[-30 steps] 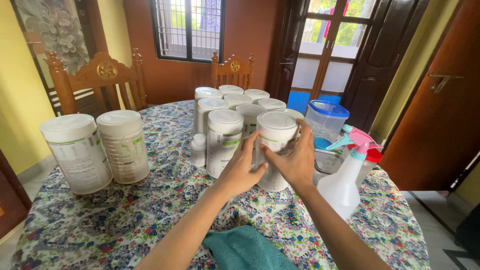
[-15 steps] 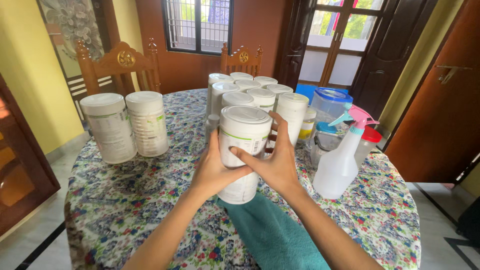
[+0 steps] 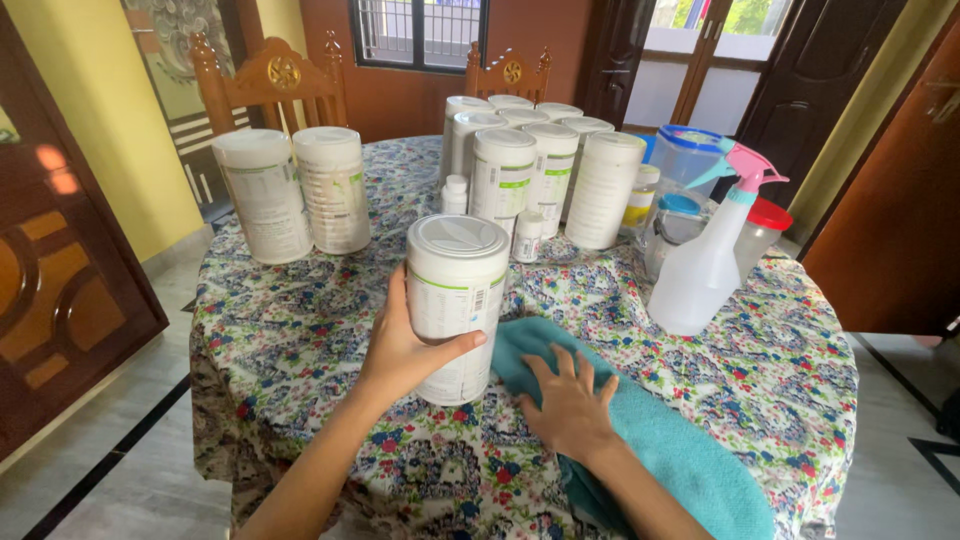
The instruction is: The person wipes the exterior of several white cylindrical containers with a blue cloth, sprays them with a spray bottle, and wipes them again. The person opens and closes container lids, wipes the lids, and places the containers back on the table.
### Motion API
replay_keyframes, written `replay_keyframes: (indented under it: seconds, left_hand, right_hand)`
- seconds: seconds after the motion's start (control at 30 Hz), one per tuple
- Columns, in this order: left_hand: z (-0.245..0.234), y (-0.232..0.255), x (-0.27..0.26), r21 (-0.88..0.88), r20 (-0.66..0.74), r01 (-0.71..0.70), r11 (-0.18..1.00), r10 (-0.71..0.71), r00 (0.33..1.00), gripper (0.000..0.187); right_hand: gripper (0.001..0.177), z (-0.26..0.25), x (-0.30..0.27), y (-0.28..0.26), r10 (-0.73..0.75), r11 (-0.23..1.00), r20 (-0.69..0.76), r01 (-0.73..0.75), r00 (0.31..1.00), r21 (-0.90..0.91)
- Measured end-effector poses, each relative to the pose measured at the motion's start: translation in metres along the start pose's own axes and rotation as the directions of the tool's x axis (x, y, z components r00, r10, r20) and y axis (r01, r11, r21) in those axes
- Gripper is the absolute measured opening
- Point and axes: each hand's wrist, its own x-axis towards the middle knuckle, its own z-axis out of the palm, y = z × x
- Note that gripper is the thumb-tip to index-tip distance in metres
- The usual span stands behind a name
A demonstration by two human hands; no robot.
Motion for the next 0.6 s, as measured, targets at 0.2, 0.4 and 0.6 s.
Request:
replay_keyframes:
  seconds: [0.2,0.4,0.6]
  left_hand:
    - [0.017,0.005,-0.013,-0.063,0.034,0.0,0.998,0.002,0.999,0.115]
    - [0.033,0.004,-0.012,-0.071,0.081,-0.041,0.997,0.046,0.996,0.115]
    - [0.047,-0.012,-0.019,-0.255,0.175,0.065,0.965,-0.02,0.984,0.107]
  right_hand:
    - [0.043,0.037,0.012,0.048,-0.154,0.986,-0.462,0.107,0.873,-0.128]
    - [0.044,0.014,0.032,0.093,-0.146,0.986,-0.466,0.092,0.873,-0.137]
    - [0.045,-0.043,0.016,0.059,-0.13,0.922,-0.492,0.288,0.861,0.26]
